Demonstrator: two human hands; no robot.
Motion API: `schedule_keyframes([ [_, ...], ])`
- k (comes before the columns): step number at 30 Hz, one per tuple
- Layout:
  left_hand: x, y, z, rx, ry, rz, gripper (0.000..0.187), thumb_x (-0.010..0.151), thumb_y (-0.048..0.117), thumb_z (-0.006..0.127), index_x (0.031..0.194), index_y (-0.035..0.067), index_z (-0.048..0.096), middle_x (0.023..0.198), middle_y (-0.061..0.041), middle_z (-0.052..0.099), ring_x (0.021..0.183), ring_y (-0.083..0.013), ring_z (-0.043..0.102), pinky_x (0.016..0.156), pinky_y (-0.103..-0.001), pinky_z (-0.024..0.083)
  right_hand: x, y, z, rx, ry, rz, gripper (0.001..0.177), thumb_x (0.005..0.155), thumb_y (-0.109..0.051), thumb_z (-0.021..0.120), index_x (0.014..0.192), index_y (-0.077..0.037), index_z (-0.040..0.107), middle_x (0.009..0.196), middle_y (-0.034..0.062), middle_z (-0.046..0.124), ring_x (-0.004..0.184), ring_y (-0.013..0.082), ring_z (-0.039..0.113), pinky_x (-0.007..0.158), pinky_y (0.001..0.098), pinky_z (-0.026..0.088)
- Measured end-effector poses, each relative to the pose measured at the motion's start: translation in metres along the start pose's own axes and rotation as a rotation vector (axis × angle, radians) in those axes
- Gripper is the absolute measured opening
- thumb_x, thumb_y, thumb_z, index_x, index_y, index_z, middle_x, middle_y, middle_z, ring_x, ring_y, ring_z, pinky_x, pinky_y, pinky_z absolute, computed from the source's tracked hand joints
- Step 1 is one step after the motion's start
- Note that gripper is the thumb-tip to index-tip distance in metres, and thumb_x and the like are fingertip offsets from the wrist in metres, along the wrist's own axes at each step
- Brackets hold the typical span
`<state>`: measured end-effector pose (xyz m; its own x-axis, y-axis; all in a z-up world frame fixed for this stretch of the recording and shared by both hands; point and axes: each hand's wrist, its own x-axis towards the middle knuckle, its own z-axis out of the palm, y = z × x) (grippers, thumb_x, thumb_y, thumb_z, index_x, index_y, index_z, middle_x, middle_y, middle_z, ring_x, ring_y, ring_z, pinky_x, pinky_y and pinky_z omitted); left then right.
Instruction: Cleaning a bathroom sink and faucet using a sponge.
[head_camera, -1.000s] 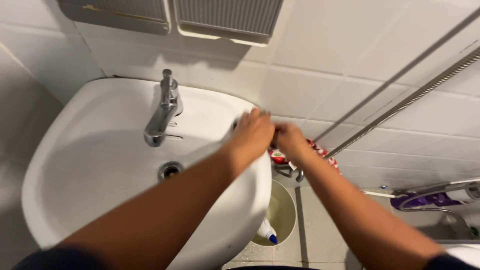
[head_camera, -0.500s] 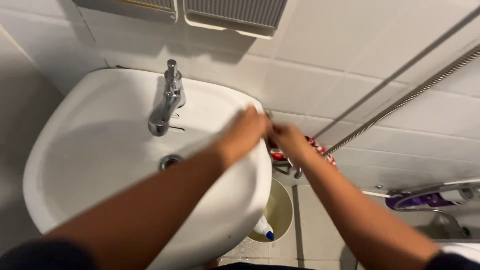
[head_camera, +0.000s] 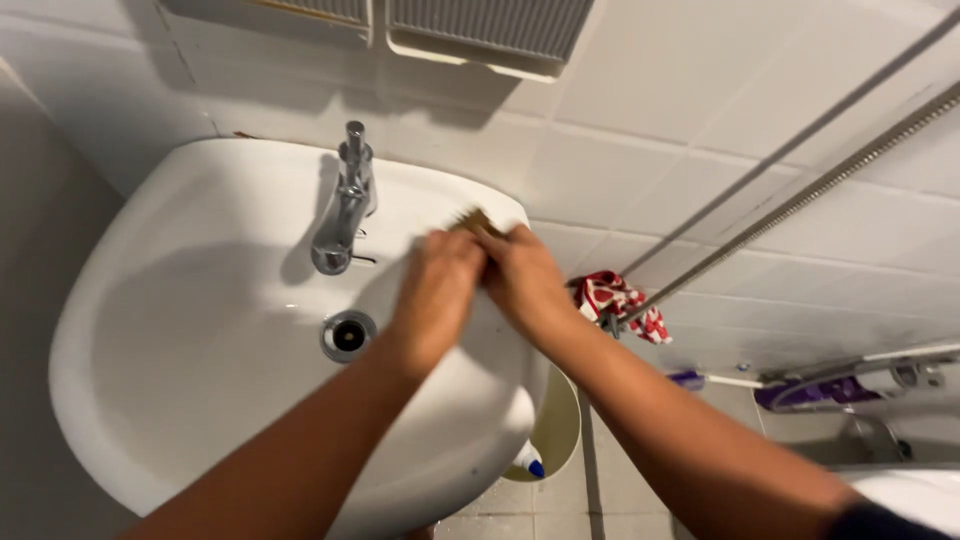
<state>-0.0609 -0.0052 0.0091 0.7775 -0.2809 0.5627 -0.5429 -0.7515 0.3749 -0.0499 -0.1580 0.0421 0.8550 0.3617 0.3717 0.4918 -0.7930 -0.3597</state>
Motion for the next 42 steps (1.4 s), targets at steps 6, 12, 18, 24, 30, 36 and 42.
schedule_keyframes([
  [6, 0.022, -0.053, 0.001, 0.289, 0.196, -0.206, 0.03, 0.088, 0.001, 0.055, 0.115, -0.007, 0.067, 0.134, -0.023, 0.06, 0.118, -0.0374, 0.055, 0.101, -0.041, 0.047, 0.092, -0.032, 0.025, 0.155, -0.145, 0.192, 0.031, 0.106, -0.029, 0.068, 0.112, 0.002, 0.067, 0.102, 0.0199, 0.07, 0.094, 0.0363, 0.067, 0.085, 0.0429, 0.055],
  [12, -0.024, -0.027, -0.052, 0.003, -0.03, -0.256, 0.024, 0.093, 0.005, 0.055, 0.114, 0.004, 0.068, 0.132, -0.015, 0.064, 0.128, -0.0358, 0.055, 0.095, -0.043, 0.053, 0.035, -0.042, 0.035, 0.045, 0.066, -0.253, 0.052, 0.07, -0.002, 0.071, 0.121, -0.006, 0.074, 0.102, 0.0195, 0.068, 0.091, 0.0406, 0.065, 0.082, 0.0447, 0.055],
  [18, -0.066, -0.077, -0.087, 0.143, 0.243, 0.014, 0.033, 0.085, 0.006, 0.061, 0.115, 0.003, 0.075, 0.117, -0.023, 0.067, 0.105, -0.0416, 0.066, 0.094, -0.044, 0.053, 0.023, -0.124, 0.064, -0.085, 0.113, -0.114, 0.069, 0.066, -0.006, 0.075, 0.131, 0.007, 0.055, 0.126, 0.0279, 0.054, 0.1, 0.0462, 0.056, 0.078, 0.056, 0.048],
  [24, -0.067, -0.135, -0.132, 0.158, 0.151, -0.05, 0.022, 0.092, 0.007, 0.066, 0.112, 0.0, 0.073, 0.123, -0.018, 0.07, 0.113, -0.0388, 0.064, 0.106, -0.048, 0.051, 0.014, -0.184, 0.099, 0.054, 0.031, -0.074, 0.085, 0.067, 0.004, 0.067, 0.148, 0.002, 0.04, 0.152, 0.0267, 0.039, 0.129, 0.048, 0.046, 0.09, 0.0523, 0.044],
  [30, 0.001, -0.18, -0.111, 0.139, 0.024, 0.043, 0.041, 0.084, 0.005, 0.065, 0.125, 0.004, 0.07, 0.137, -0.02, 0.062, 0.129, -0.0421, 0.053, 0.109, -0.049, 0.042, 0.075, -0.161, 0.149, 0.269, 0.097, 0.096, 0.076, 0.092, -0.006, 0.061, 0.157, 0.007, 0.023, 0.159, 0.0279, 0.032, 0.143, 0.0445, 0.039, 0.119, 0.0445, 0.034],
  [36, -0.016, -0.159, -0.154, 0.015, -0.187, -0.077, 0.031, 0.09, 0.007, 0.063, 0.12, 0.01, 0.071, 0.136, -0.013, 0.065, 0.132, -0.0372, 0.054, 0.112, -0.042, 0.043, 0.048, -0.182, 0.128, 0.271, -0.034, 0.084, 0.085, 0.077, 0.004, 0.052, 0.156, 0.009, 0.02, 0.165, 0.031, 0.016, 0.148, 0.0476, 0.029, 0.11, 0.0465, 0.042],
  [42, -0.038, -0.203, -0.135, 0.131, 0.024, -0.324, 0.034, 0.093, 0.014, 0.057, 0.126, 0.009, 0.065, 0.146, -0.013, 0.054, 0.137, -0.0417, 0.045, 0.109, -0.052, 0.037, 0.098, -0.221, 0.122, 0.186, -0.232, 0.159, 0.07, 0.085, -0.007, 0.057, 0.151, -0.006, 0.037, 0.168, 0.0131, 0.027, 0.133, 0.0397, 0.051, 0.102, 0.0467, 0.048],
])
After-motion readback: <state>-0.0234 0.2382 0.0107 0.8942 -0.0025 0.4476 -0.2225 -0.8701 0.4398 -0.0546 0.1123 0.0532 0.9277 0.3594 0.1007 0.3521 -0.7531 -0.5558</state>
